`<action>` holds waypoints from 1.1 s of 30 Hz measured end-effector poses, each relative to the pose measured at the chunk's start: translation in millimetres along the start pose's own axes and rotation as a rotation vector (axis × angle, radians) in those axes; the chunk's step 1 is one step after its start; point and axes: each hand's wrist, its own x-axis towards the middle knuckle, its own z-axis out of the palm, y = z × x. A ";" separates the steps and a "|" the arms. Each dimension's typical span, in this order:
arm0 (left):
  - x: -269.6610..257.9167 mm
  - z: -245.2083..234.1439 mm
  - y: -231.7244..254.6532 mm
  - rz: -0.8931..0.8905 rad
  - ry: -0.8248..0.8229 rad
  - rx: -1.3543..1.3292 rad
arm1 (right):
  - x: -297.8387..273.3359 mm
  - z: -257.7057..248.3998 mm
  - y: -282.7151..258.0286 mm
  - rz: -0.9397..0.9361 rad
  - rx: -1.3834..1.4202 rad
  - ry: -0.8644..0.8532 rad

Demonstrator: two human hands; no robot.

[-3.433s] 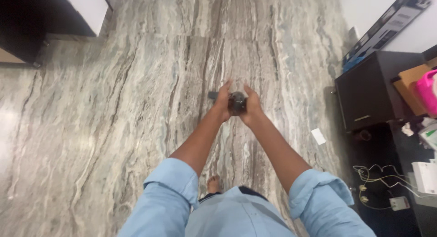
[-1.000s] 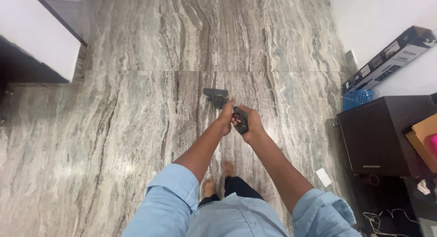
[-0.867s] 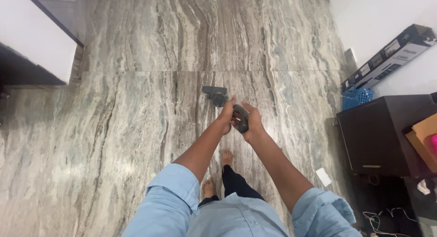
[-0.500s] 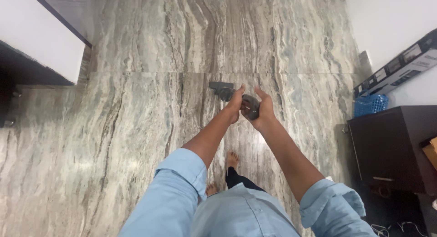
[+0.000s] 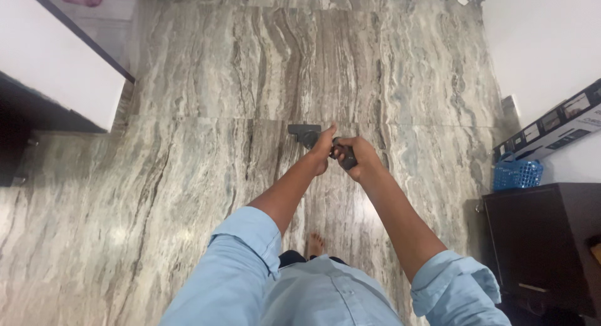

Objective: The person vacuums the floor with a handheld vacuum cleaner, moving the vacuum head across the marble floor and along the baseboards of a small room.

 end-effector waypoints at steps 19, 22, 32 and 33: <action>91.7 -3.7 76.7 0.048 -0.068 -0.223 | 75.9 45.8 -82.4 -0.050 0.029 -0.054; 112.2 -15.1 93.2 0.056 -0.064 -0.220 | 101.2 61.2 -100.3 -0.080 0.010 -0.033; 116.7 -2.8 167.4 -0.062 -0.010 -0.145 | 117.4 81.7 -145.1 -0.134 0.102 0.069; 127.2 0.9 167.5 -0.058 0.000 -0.160 | 120.2 78.4 -150.1 -0.113 0.125 0.072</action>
